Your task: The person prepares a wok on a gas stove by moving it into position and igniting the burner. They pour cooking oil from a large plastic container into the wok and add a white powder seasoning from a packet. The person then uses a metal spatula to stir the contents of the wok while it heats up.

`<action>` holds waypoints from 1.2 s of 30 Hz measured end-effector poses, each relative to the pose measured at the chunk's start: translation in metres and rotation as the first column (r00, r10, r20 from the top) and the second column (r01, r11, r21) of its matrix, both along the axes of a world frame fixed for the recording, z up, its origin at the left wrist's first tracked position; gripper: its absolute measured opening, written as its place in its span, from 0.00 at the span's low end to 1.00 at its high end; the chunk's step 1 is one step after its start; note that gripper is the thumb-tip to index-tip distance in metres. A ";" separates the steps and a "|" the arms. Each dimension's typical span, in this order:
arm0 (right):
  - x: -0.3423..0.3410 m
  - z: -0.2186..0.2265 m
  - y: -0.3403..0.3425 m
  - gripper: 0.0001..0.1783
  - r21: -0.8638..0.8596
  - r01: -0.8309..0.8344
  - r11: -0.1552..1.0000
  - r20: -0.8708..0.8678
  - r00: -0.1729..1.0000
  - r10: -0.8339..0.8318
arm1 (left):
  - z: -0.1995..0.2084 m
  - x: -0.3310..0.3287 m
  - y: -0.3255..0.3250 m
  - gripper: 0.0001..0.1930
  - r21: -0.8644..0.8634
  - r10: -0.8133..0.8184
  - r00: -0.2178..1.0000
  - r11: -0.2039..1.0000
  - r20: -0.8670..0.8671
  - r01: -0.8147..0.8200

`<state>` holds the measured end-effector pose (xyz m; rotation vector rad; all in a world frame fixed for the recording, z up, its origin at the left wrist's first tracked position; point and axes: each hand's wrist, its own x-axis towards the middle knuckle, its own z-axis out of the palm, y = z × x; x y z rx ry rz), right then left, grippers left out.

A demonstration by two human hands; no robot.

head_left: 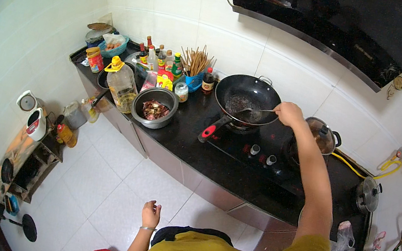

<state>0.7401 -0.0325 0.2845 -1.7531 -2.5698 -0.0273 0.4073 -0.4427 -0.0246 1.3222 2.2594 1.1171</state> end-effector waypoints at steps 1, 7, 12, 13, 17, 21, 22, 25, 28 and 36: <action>0.004 0.010 -0.010 0.11 -0.010 -0.008 1.000 0.027 1.000 0.008 | -0.002 -0.001 0.000 0.10 0.007 0.000 1.000 1.000 -0.005 0.000; 0.007 0.019 -0.023 0.11 -0.024 -0.028 0.999 0.052 0.998 0.030 | -0.004 -0.002 0.000 0.11 0.020 -0.005 0.998 1.000 -0.061 0.007; -0.029 -0.016 0.003 0.12 0.035 0.025 0.999 0.027 0.999 -0.026 | 0.002 0.000 0.001 0.11 0.030 0.012 1.000 1.000 -0.026 -0.011; -0.038 -0.015 0.004 0.12 0.044 0.042 0.998 -0.027 0.999 -0.041 | 0.005 0.000 0.000 0.11 0.025 0.020 0.999 0.999 -0.025 -0.020; -0.052 -0.034 0.027 0.12 0.116 0.013 0.993 -0.086 0.996 -0.003 | 0.011 0.000 -0.005 0.11 0.012 0.033 0.999 0.999 -0.029 -0.033; -0.047 -0.051 0.038 0.11 0.134 -0.020 0.991 -0.034 0.999 0.025 | 0.010 0.001 -0.003 0.11 0.016 0.040 0.999 0.999 0.004 -0.040; -0.043 -0.049 0.036 0.11 0.125 -0.061 0.990 -0.008 0.998 0.063 | 0.009 0.000 -0.005 0.11 0.008 0.043 0.999 0.999 -0.012 -0.043; -0.022 -0.024 0.025 0.11 0.074 -0.123 0.990 0.073 0.990 0.118 | 0.002 -0.003 -0.008 0.11 0.001 0.038 0.999 0.999 -0.038 -0.038; 0.007 0.008 0.012 0.11 0.055 -0.078 0.995 0.086 0.994 0.073 | -0.001 -0.001 -0.005 0.11 0.007 0.021 1.000 1.000 -0.022 -0.021; 0.018 0.027 -0.003 0.11 -0.056 -0.030 0.998 0.122 0.992 0.036 | 0.002 -0.001 -0.002 0.11 -0.015 0.036 0.999 0.999 -0.031 -0.036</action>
